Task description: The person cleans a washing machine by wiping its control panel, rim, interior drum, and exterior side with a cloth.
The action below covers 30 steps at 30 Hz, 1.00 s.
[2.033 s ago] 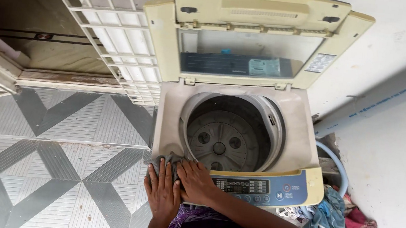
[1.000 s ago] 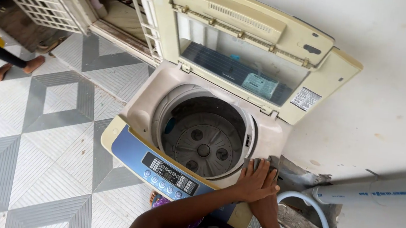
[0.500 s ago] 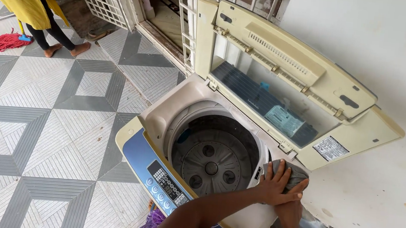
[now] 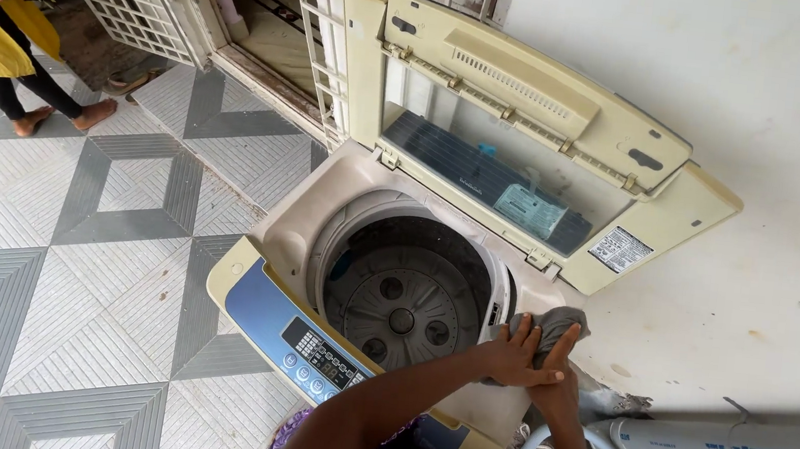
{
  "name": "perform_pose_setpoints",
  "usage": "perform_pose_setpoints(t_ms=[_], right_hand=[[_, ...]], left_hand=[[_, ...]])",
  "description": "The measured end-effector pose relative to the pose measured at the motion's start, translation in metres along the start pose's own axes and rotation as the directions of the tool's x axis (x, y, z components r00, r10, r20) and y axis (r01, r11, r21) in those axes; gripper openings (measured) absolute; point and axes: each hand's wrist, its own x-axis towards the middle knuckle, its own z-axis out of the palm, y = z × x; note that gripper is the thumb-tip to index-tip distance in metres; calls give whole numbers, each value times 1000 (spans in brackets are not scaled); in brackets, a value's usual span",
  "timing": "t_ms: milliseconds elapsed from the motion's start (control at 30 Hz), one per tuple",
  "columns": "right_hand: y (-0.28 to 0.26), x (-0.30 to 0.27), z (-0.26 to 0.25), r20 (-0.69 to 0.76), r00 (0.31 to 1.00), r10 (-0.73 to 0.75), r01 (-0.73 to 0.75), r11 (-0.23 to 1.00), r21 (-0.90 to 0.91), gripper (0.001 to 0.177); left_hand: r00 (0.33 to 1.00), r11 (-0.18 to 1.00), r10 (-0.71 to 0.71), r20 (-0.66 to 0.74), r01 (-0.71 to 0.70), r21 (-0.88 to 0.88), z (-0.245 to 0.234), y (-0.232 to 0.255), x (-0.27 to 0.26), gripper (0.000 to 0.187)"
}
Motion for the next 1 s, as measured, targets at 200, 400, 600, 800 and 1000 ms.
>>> perform_pose_setpoints(t_ms=[200,400,600,800,1000], right_hand=[[51,-60,46,47,988,-148,134,967,216,104],[130,-134,108,-13,985,-174,173,962,210,91],[162,-183,147,-59,995,-78,70,989,-129,74],[56,-240,130,-145,976,163,-210,880,-425,55],[-118,-272,76,-198,853,484,-522,778,-350,45]], left_hand=[[999,977,-8,40,0,212,3,55,-90,127],[999,936,52,13,-54,348,50,78,-138,121],[844,770,516,-145,-382,511,74,50,-185,95],[624,633,753,-208,-602,486,33,21,-257,90],[553,531,816,-166,-607,591,2,-33,-303,76]])
